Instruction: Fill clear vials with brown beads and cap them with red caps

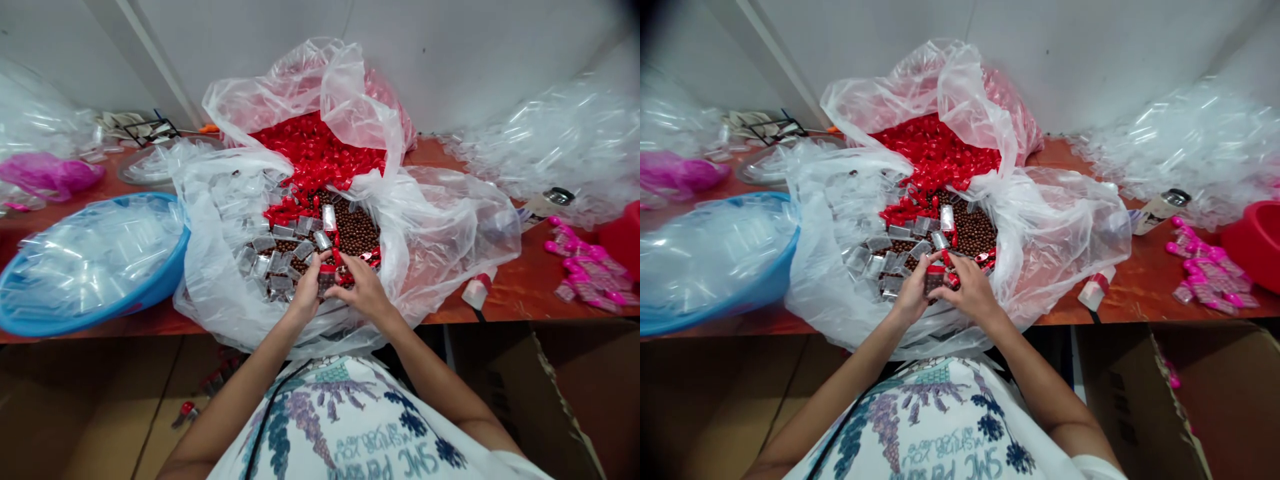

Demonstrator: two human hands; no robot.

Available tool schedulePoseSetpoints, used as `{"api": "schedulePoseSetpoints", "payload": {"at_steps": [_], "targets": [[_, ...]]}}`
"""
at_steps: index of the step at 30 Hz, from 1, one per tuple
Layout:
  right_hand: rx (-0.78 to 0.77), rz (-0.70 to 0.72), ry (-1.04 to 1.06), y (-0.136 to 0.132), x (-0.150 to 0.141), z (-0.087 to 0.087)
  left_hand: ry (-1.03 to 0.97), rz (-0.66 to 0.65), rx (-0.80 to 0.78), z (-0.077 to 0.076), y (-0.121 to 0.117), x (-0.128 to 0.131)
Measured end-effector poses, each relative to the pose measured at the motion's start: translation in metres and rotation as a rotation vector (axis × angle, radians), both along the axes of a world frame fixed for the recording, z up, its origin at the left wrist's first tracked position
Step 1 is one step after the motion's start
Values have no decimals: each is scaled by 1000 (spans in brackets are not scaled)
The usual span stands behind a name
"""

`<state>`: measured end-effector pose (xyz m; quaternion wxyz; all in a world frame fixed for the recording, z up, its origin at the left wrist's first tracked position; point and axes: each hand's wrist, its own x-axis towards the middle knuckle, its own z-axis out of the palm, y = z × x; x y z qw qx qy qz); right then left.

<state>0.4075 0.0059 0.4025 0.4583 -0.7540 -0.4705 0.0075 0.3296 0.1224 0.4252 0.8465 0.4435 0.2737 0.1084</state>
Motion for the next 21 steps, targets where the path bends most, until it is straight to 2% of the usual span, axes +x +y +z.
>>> {"api": "schedulePoseSetpoints", "payload": {"at_steps": [3, 7, 12, 15, 16, 18, 21], "targets": [[-76, 94, -149, 2, -1, 5, 11, -46, -37, -1, -1, 0], [-98, 124, -295, 3, 2, 4, 53, -59, 8, 0, 1, 1], [-50, 199, -473, 5, 10, -5, 74, -15, 96, -3, -8, 0], [-51, 237, -508, 3, 12, -14, 94, -46, 124, -9, -13, -6], [-61, 241, -499, 2, 12, -17, 109, -71, 169, -12, -11, -8], [-92, 241, -451, 0, 10, -21, 120, -125, 383, -16, 0, -10], [-187, 224, -340, -2, 4, -21, 148, -203, 900, -17, 29, -7]]}}
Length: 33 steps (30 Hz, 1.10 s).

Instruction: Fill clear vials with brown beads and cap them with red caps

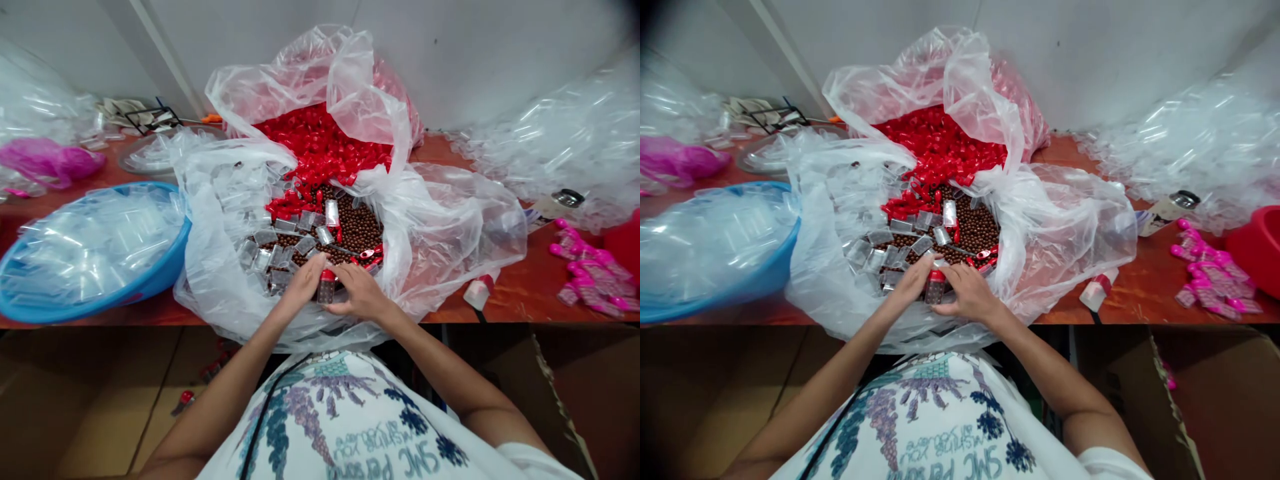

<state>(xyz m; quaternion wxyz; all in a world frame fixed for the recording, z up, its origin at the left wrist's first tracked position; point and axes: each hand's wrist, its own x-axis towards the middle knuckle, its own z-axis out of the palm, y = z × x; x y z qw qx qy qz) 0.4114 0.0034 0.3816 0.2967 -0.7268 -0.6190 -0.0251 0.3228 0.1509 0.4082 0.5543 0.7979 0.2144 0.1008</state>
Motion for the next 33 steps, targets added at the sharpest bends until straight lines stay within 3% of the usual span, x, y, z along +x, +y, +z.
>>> {"api": "schedulePoseSetpoints", "payload": {"at_steps": [4, 7, 9, 13, 15, 22, 27, 33], "targets": [[-192, 63, 20, -1, -10, 9, 334, -38, 619, 4, 25, 16], [-228, 109, 27, 2, -9, 14, 525, -22, 810, 5, 21, 29], [-205, 54, 60, 7, -1, 13, 569, -2, 861, 3, 15, 36], [-228, -193, 35, 23, 23, 6, 531, 9, 894, -5, 11, 42], [-265, -247, -37, 32, 30, 3, 501, -4, 887, -9, 13, 42], [-351, -253, -130, 48, 29, -1, 453, -130, 876, -8, 28, 33], [-372, -228, -11, 42, 34, -2, 410, -212, 841, 1, 47, 21], [-311, -239, 135, 27, 36, -2, 283, -105, 664, 14, 74, 11]]}}
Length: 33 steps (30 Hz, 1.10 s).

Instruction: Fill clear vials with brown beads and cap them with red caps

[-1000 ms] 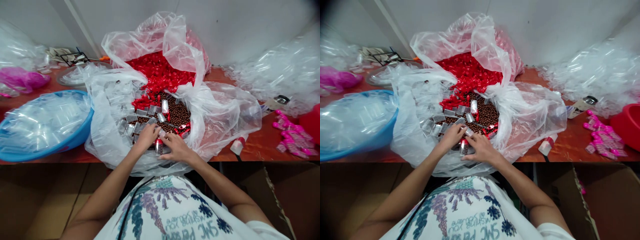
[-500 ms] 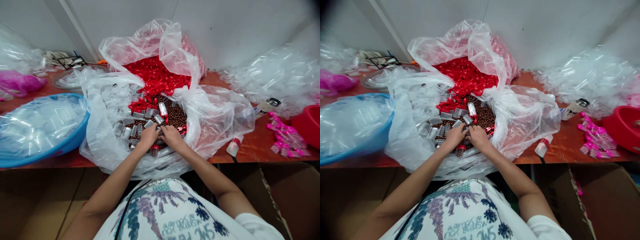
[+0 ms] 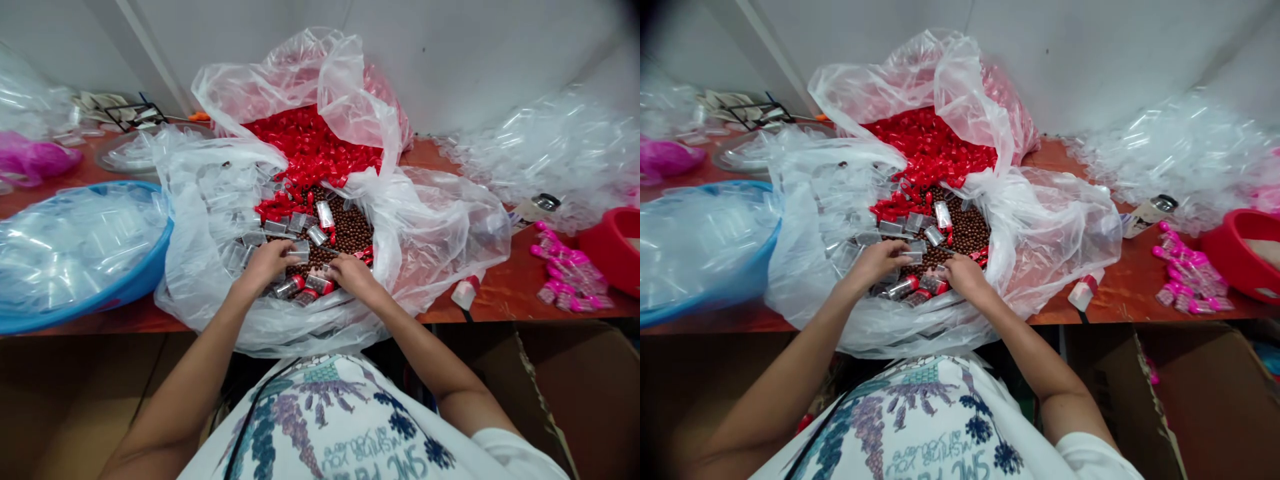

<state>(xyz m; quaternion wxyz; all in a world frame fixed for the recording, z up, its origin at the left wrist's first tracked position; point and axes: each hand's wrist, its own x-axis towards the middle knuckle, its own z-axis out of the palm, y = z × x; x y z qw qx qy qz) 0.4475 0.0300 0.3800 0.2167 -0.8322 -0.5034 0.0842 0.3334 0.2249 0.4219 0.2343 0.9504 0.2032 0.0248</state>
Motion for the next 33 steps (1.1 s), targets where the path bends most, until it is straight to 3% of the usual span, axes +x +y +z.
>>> {"api": "schedulePoseSetpoints", "payload": {"at_steps": [2, 8, 12, 15, 19, 23, 29, 33], "targets": [[83, 5, 66, 1, -8, -1, -82, -5, -85, 4, 1, 2], [275, 219, 128, 11, -34, -1, -285, 90, -434, 6, -14, 18], [294, 89, 101, -2, -23, 7, -308, 91, -734, 1, -31, 26], [282, -34, 38, -21, -5, 9, -245, 93, -837, -10, -47, 36], [285, -184, -53, -46, 16, 4, -275, 245, -741, -30, -62, 54], [324, -167, 2, -58, 22, -1, -325, 352, -695, -41, -64, 68], [405, -157, 74, -61, 21, 1, -300, 304, -425, -53, -65, 91], [494, -175, 140, -67, 23, 2, -253, 261, -474, -60, -71, 111]]}}
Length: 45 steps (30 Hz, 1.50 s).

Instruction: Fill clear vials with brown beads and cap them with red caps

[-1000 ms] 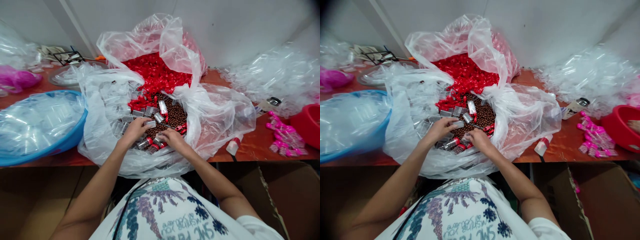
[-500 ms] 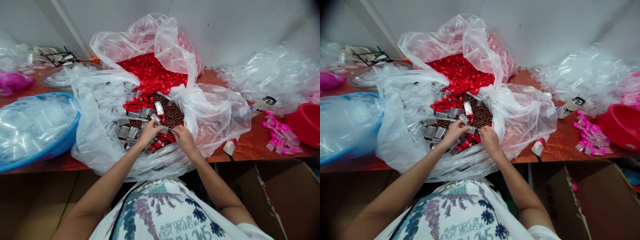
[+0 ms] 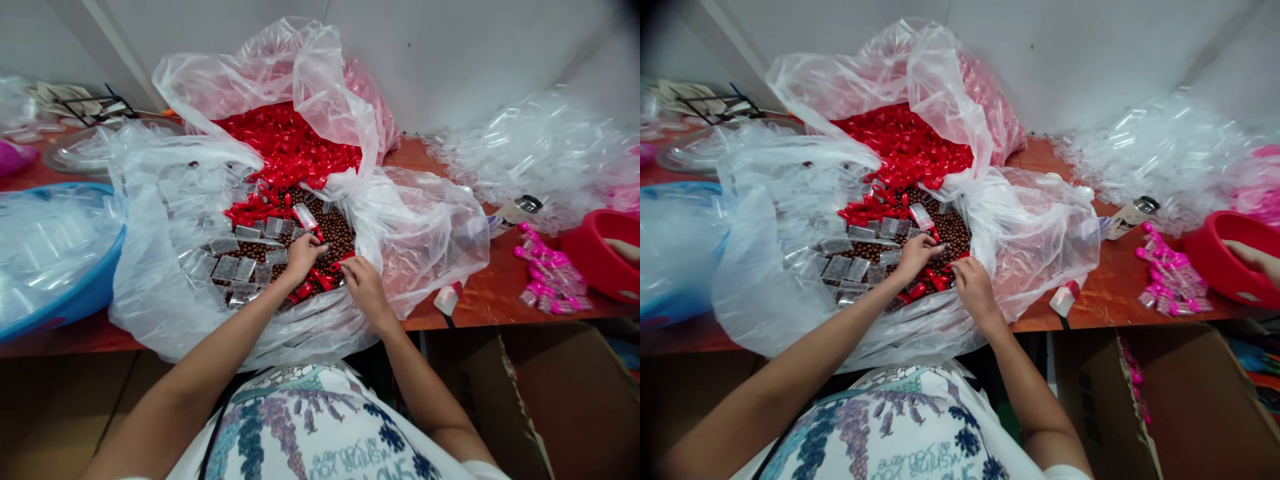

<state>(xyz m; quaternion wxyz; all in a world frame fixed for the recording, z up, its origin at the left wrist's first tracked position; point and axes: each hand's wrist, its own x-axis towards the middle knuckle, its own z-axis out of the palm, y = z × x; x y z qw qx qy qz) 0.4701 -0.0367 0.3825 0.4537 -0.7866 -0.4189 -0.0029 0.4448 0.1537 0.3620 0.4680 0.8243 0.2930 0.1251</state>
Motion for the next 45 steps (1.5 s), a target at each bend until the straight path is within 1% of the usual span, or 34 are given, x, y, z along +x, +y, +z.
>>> {"api": "schedulePoseSetpoints", "payload": {"at_steps": [5, 10, 14, 18, 25, 27, 29, 35, 38, 40, 42, 45], "targets": [[109, -61, 91, -7, 1, 0, -28, -47, -230, -2, -8, 18], [154, -124, 122, -9, 2, 1, -64, -50, -499, -3, -6, 19], [137, -126, 118, -9, 5, 0, -92, -10, -678, 3, -3, 11], [145, -107, 112, -7, 7, -1, -100, 15, -824, 13, -2, 0], [99, -102, 86, -1, 6, 2, -124, 47, -948, 31, 0, -27], [53, -75, 44, 1, 8, 4, -115, 49, -963, 35, 2, -37], [-38, -33, -23, 5, 11, 5, -102, 28, -987, 39, 4, -47], [-484, 133, -321, 23, 17, 11, -74, 28, -1045, 48, 8, -78], [-646, 189, -437, 31, 20, 14, -73, 48, -1048, 51, 10, -91], [-705, 209, -466, 36, 22, 14, -78, 57, -1053, 52, 12, -98], [-728, 213, -470, 38, 23, 12, -81, 49, -1062, 52, 13, -104], [-697, 174, -452, 39, 22, 8, -96, 56, -1069, 52, 15, -110]]}}
